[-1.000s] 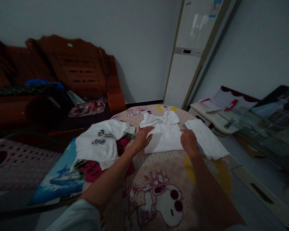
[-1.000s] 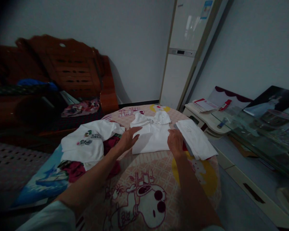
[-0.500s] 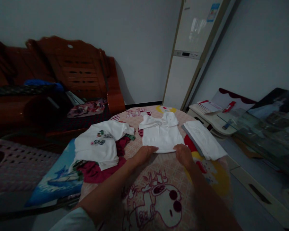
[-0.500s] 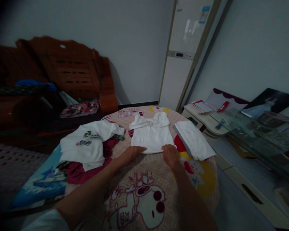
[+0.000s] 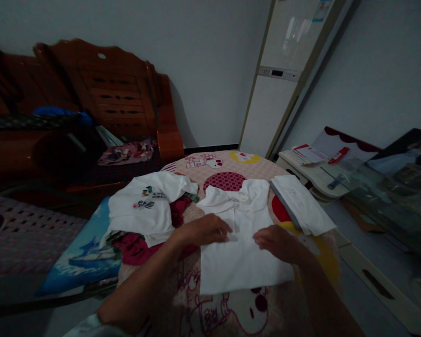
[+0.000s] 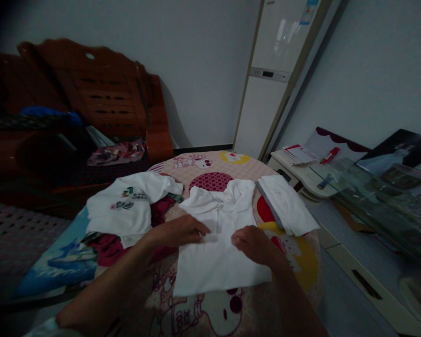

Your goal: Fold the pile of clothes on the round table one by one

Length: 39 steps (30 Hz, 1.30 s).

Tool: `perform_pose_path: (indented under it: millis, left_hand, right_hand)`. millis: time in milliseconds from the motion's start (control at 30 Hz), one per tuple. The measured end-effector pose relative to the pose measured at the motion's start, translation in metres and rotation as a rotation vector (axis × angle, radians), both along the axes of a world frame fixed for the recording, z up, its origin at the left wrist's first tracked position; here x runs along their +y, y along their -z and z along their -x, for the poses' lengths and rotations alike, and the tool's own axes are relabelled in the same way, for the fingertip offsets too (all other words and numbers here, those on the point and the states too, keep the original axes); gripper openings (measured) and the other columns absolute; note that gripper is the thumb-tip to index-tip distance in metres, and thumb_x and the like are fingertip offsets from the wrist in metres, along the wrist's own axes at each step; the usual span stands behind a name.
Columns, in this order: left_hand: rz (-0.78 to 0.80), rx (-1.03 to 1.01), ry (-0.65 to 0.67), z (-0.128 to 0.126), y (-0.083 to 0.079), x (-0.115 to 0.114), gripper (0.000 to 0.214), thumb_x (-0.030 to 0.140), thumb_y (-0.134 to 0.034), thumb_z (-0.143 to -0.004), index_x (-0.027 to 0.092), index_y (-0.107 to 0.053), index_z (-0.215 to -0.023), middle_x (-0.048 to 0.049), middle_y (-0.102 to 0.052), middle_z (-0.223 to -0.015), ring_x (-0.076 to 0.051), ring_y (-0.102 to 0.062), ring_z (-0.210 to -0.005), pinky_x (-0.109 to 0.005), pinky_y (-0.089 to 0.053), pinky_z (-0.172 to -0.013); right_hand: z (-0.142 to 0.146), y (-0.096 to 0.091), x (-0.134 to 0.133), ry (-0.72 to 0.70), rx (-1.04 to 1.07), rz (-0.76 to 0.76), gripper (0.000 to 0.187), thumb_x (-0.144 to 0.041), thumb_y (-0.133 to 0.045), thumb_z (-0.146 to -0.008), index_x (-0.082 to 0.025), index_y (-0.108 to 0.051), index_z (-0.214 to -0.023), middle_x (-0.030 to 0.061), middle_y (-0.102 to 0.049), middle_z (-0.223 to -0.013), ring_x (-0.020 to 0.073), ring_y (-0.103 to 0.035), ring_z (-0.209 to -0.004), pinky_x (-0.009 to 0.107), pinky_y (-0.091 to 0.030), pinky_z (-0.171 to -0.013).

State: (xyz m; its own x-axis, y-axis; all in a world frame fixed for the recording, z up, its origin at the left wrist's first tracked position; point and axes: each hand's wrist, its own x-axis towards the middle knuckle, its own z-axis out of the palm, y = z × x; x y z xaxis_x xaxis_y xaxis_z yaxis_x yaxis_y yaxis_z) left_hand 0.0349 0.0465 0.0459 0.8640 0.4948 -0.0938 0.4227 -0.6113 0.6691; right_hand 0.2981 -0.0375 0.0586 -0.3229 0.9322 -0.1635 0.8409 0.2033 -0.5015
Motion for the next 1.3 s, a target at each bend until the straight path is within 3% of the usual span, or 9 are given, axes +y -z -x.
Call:
perform_pose_path:
  millis: [167,300,433,600,700,800,933,1133,1300]
  left_hand:
    - [-0.398,-0.092,-0.536,-0.037,0.001,0.067,0.025,0.019,-0.052,-0.09,0.017,-0.073,-0.102,-0.0076,-0.075,-0.098,-0.02,-0.069,-0.092,-0.029,-0.05,-0.085]
    - [-0.457,0.053,-0.591,-0.06,0.014,0.098,0.025,0.021,-0.05,-0.091,0.015,-0.074,-0.092,-0.0114,-0.074,-0.095,-0.024,-0.068,-0.094,-0.034,-0.051,-0.087]
    - [-0.426,0.175,-0.568,-0.059,0.032,0.117,0.025,0.011,-0.055,-0.083,0.016,-0.076,-0.095,-0.0104,-0.074,-0.101,-0.022,-0.067,-0.099,-0.032,-0.05,-0.092]
    - [-0.324,0.187,-0.504,-0.045,0.043,0.129,0.03,0.006,-0.059,-0.076,0.019,-0.078,-0.095,-0.0067,-0.076,-0.099,-0.019,-0.069,-0.092,-0.029,-0.05,-0.089]
    - [-0.295,0.224,-0.497,-0.042,0.041,0.13,0.025,0.012,-0.064,-0.076,0.02,-0.078,-0.095,-0.007,-0.076,-0.097,-0.021,-0.068,-0.092,-0.03,-0.05,-0.087]
    - [-0.28,0.26,-0.52,-0.038,0.036,0.13,0.02,0.018,-0.06,-0.083,0.019,-0.077,-0.091,-0.0075,-0.076,-0.094,-0.021,-0.069,-0.09,-0.027,-0.049,-0.084]
    - [-0.325,0.336,-0.622,-0.03,0.033,0.132,0.034,0.024,-0.044,-0.094,0.015,-0.076,-0.085,-0.0119,-0.074,-0.087,-0.022,-0.069,-0.086,-0.029,-0.048,-0.08]
    - [-0.291,0.338,-0.678,-0.016,0.039,0.135,0.021,0.023,-0.058,-0.083,0.021,-0.076,-0.095,-0.0084,-0.074,-0.092,-0.023,-0.068,-0.09,-0.028,-0.049,-0.076]
    - [-0.304,0.311,-0.664,-0.009,0.045,0.135,0.039,0.01,-0.062,-0.072,0.021,-0.072,-0.108,-0.0071,-0.07,-0.113,-0.021,-0.065,-0.103,-0.027,-0.048,-0.089]
  right_hand:
    - [0.009,0.0,0.082,0.244,0.211,-0.327,0.031,-0.022,-0.046,-0.088,-0.015,-0.072,-0.103,0.0057,-0.075,-0.083,0.0173,-0.067,-0.077,0.025,-0.047,-0.074]
    - [0.013,0.012,0.146,0.4,0.113,-0.438,0.035,-0.017,-0.044,-0.089,-0.013,-0.071,-0.111,0.008,-0.075,-0.086,0.0185,-0.069,-0.084,0.027,-0.049,-0.08]
    - [0.008,0.03,0.182,0.342,-0.092,-0.369,0.038,-0.013,-0.046,-0.086,-0.019,-0.073,-0.112,0.0097,-0.073,-0.113,0.0215,-0.065,-0.106,0.03,-0.045,-0.096]
    - [-0.004,0.06,0.199,0.175,-0.084,-0.243,0.047,-0.003,-0.048,-0.075,-0.016,-0.073,-0.112,0.0097,-0.069,-0.122,0.0211,-0.062,-0.115,0.028,-0.043,-0.101]
    - [-0.007,0.072,0.201,0.188,-0.021,-0.238,0.037,-0.006,-0.049,-0.071,-0.013,-0.074,-0.097,0.0123,-0.074,-0.108,0.0221,-0.067,-0.102,0.027,-0.048,-0.09]
    - [-0.009,0.076,0.201,0.282,0.129,-0.19,0.02,-0.011,-0.051,-0.069,-0.014,-0.07,-0.077,0.008,-0.073,-0.074,0.0189,-0.067,-0.071,0.025,-0.05,-0.066]
    - [-0.015,0.074,0.2,0.468,0.53,-0.03,0.017,-0.021,-0.054,-0.065,-0.016,-0.065,-0.077,-0.0047,-0.055,-0.043,0.0113,-0.048,-0.037,0.02,-0.035,-0.038]
    - [-0.02,0.074,0.202,0.64,0.923,-0.086,0.024,-0.023,-0.055,-0.057,-0.016,-0.064,-0.078,-0.0052,-0.056,-0.041,0.0095,-0.044,-0.029,0.016,-0.028,-0.029]
    - [-0.018,0.073,0.208,0.817,1.137,-0.255,0.022,-0.022,-0.06,-0.055,-0.016,-0.062,-0.075,-0.0042,-0.059,-0.042,0.0113,-0.048,-0.029,0.017,-0.032,-0.027]
